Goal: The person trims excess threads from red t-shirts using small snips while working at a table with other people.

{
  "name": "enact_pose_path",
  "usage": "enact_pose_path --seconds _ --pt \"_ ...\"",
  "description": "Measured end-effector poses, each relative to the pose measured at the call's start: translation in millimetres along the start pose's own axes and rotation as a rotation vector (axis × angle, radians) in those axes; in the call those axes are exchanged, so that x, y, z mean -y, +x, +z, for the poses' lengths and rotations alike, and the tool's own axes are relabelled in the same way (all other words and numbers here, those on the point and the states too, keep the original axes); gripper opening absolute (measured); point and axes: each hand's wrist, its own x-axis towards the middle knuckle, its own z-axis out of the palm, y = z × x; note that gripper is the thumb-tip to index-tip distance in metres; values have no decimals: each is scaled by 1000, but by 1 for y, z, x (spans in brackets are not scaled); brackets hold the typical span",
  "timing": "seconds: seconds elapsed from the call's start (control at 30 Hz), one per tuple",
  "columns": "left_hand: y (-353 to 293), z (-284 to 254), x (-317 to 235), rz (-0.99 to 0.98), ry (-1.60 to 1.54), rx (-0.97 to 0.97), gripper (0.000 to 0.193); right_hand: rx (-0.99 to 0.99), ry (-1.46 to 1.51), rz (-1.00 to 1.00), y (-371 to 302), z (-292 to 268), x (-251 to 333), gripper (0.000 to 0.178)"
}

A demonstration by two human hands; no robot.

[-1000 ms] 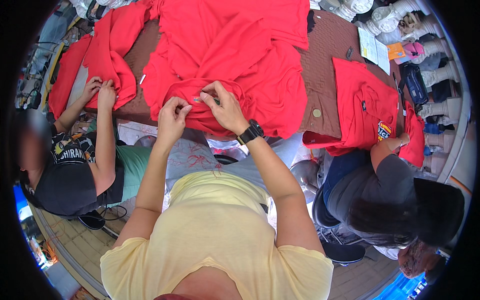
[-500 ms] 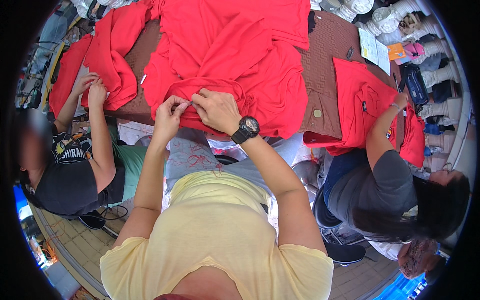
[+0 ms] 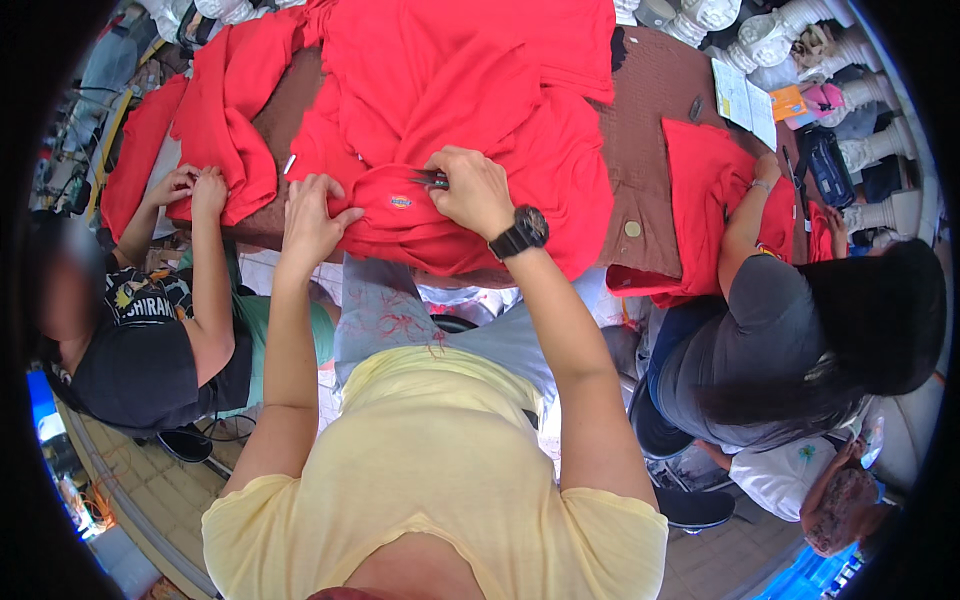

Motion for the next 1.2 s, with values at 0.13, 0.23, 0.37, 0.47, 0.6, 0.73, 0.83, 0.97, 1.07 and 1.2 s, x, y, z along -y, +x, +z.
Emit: enact_pose_path --seconds 0.13,0.23,0.37,0.47,0.6,0.73,0.83,0.97,1.07,1.2 --pt "10 -6 -13 -28 -368 -410 28 -508 190 36 0 -40 23 15" --pt "37 -13 -24 -9 -378 -592 20 -723 88 52 8 -79 41 15" --pt "81 -29 -27 72 -819 -434 16 -687 99 74 23 -109 33 34" --pt "76 -36 -96 274 -1116 -341 19 -297 576 73 13 -107 71 58" --pt "46 -2 -113 357 -979 -107 53 -568 403 208 7 -93 11 19" --pt "2 24 -32 205 -338 -85 53 -745 -202 564 -32 -113 -10 30" --pt "-4 36 -24 207 -253 41 49 -386 -54 206 -36 -76 1 32" --pt "13 42 -27 299 -287 43 44 36 -107 13 -32 -12 8 22" --pt "13 30 -52 278 -677 -26 35 -93 -17 43 -19 -17 8 18" --pt "35 44 -71 74 -606 -284 33 -284 131 -59 13 -43 48 14"
